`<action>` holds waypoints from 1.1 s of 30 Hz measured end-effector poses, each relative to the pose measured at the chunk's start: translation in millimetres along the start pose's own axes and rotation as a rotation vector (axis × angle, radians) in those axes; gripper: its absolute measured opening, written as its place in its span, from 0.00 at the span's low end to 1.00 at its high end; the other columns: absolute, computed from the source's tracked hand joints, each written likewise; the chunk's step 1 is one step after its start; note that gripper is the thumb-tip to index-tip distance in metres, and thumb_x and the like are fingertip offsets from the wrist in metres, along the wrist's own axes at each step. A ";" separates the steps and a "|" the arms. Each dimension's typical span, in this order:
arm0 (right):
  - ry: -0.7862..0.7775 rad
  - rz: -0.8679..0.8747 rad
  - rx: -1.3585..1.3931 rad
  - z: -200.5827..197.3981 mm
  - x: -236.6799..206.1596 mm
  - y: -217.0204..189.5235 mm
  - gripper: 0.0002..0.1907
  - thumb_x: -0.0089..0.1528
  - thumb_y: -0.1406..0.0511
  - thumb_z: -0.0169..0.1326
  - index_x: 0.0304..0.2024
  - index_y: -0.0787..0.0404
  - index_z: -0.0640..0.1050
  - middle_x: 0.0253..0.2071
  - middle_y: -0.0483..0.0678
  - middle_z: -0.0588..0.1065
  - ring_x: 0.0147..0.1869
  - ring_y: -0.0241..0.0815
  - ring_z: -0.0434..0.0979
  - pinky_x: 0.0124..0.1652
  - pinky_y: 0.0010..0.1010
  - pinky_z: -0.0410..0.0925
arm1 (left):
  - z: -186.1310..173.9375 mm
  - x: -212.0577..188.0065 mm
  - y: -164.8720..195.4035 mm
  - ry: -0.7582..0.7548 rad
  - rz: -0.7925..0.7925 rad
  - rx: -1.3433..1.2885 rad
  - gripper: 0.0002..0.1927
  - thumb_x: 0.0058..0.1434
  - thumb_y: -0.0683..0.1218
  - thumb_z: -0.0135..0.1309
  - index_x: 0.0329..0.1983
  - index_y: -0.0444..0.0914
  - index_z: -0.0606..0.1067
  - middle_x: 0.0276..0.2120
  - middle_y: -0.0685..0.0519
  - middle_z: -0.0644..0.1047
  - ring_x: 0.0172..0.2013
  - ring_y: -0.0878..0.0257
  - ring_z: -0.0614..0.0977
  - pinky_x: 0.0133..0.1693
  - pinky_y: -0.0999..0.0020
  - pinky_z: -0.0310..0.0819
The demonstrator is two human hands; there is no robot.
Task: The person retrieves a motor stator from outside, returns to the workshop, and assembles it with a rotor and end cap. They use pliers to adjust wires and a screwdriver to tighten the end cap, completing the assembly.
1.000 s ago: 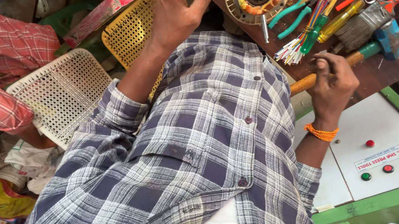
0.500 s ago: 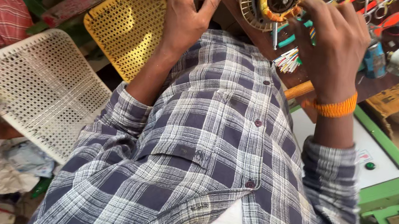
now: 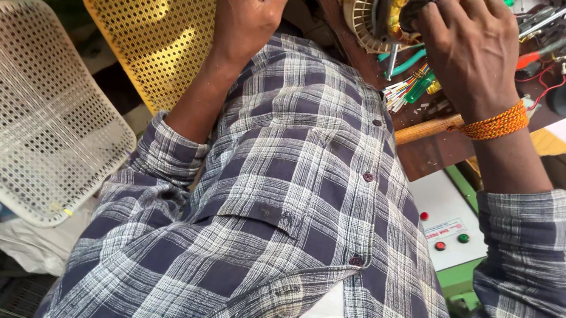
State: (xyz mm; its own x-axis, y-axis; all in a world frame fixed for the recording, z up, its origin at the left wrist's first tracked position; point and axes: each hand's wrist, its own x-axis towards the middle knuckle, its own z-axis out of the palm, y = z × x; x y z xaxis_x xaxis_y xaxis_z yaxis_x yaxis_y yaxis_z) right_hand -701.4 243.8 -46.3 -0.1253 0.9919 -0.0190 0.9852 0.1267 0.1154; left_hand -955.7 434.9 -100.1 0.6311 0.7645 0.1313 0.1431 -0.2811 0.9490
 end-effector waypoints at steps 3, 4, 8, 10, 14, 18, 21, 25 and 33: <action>-0.055 0.061 0.048 -0.8 6.7 -4.1 0.11 0.71 0.59 0.56 0.37 0.56 0.73 0.38 0.41 0.73 0.43 0.38 0.74 0.41 0.32 0.65 | -0.9 -2.3 -1.9 0.006 0.015 -0.010 0.08 0.75 0.45 0.57 0.45 0.35 0.80 0.37 0.51 0.83 0.36 0.62 0.86 0.39 0.68 0.80; -0.103 0.094 0.052 -2.5 8.9 -4.1 0.15 0.72 0.56 0.57 0.35 0.56 0.74 0.35 0.42 0.73 0.40 0.40 0.74 0.39 0.34 0.65 | -1.4 -2.0 -1.6 0.010 0.036 -0.032 0.08 0.75 0.45 0.57 0.46 0.35 0.80 0.38 0.50 0.83 0.37 0.62 0.86 0.40 0.67 0.80; 0.039 0.140 0.146 -12.8 6.2 -4.4 0.21 0.67 0.49 0.63 0.43 0.59 0.78 0.34 0.45 0.73 0.36 0.43 0.74 0.34 0.37 0.66 | -5.3 1.6 0.4 0.013 0.055 -0.037 0.08 0.76 0.45 0.55 0.48 0.35 0.80 0.40 0.50 0.83 0.38 0.62 0.87 0.41 0.68 0.82; 0.011 0.142 0.144 -12.8 2.2 -5.6 0.11 0.71 0.57 0.59 0.45 0.57 0.76 0.37 0.43 0.72 0.41 0.41 0.74 0.39 0.36 0.66 | -6.9 4.4 0.1 0.005 0.028 -0.029 0.08 0.75 0.45 0.55 0.47 0.35 0.80 0.39 0.49 0.83 0.38 0.62 0.87 0.40 0.69 0.81; 0.043 0.122 0.135 -4.4 -3.2 -7.8 0.08 0.73 0.62 0.55 0.43 0.58 0.73 0.42 0.43 0.73 0.48 0.39 0.76 0.43 0.33 0.66 | -3.6 12.1 -2.9 -0.011 0.070 -0.010 0.08 0.75 0.45 0.56 0.47 0.35 0.80 0.38 0.50 0.83 0.38 0.63 0.87 0.41 0.69 0.82; 0.047 0.179 0.121 -1.1 0.5 -12.8 0.13 0.74 0.59 0.57 0.38 0.59 0.73 0.37 0.44 0.72 0.41 0.41 0.76 0.40 0.35 0.65 | 0.9 16.0 -2.8 -0.030 0.061 -0.032 0.07 0.74 0.44 0.56 0.46 0.36 0.81 0.37 0.51 0.83 0.38 0.63 0.86 0.40 0.68 0.81; 0.039 0.300 0.203 -5.4 -0.8 -24.8 0.22 0.75 0.53 0.60 0.31 0.59 0.72 0.31 0.45 0.70 0.38 0.45 0.75 0.36 0.39 0.64 | 3.0 17.2 -3.1 -0.035 0.087 0.002 0.07 0.74 0.45 0.56 0.47 0.37 0.80 0.39 0.51 0.83 0.40 0.61 0.86 0.43 0.66 0.80; 0.141 0.442 0.359 -9.3 -31.2 -42.5 0.27 0.74 0.50 0.62 0.32 0.62 0.72 0.31 0.50 0.69 0.37 0.50 0.73 0.36 0.41 0.64 | 22.6 24.3 -12.3 -0.200 -0.047 -0.036 0.09 0.71 0.49 0.56 0.47 0.39 0.80 0.41 0.53 0.83 0.38 0.62 0.85 0.42 0.66 0.79; 0.391 0.990 0.715 36.9 -98.3 -81.3 0.23 0.78 0.58 0.56 0.34 0.69 0.73 0.29 0.54 0.67 0.32 0.49 0.70 0.35 0.40 0.62 | 103.1 48.4 -37.0 -0.570 -0.006 -0.086 0.19 0.64 0.55 0.67 0.51 0.39 0.80 0.46 0.50 0.81 0.46 0.59 0.83 0.46 0.60 0.80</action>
State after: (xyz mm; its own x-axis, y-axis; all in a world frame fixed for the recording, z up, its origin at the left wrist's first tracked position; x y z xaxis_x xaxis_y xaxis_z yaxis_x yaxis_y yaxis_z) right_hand -764.9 135.8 -90.5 0.7870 0.6124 0.0742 0.5060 -0.5721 -0.6455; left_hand -851.8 422.5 -158.5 0.9449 0.3263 -0.0270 0.1006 -0.2108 0.9724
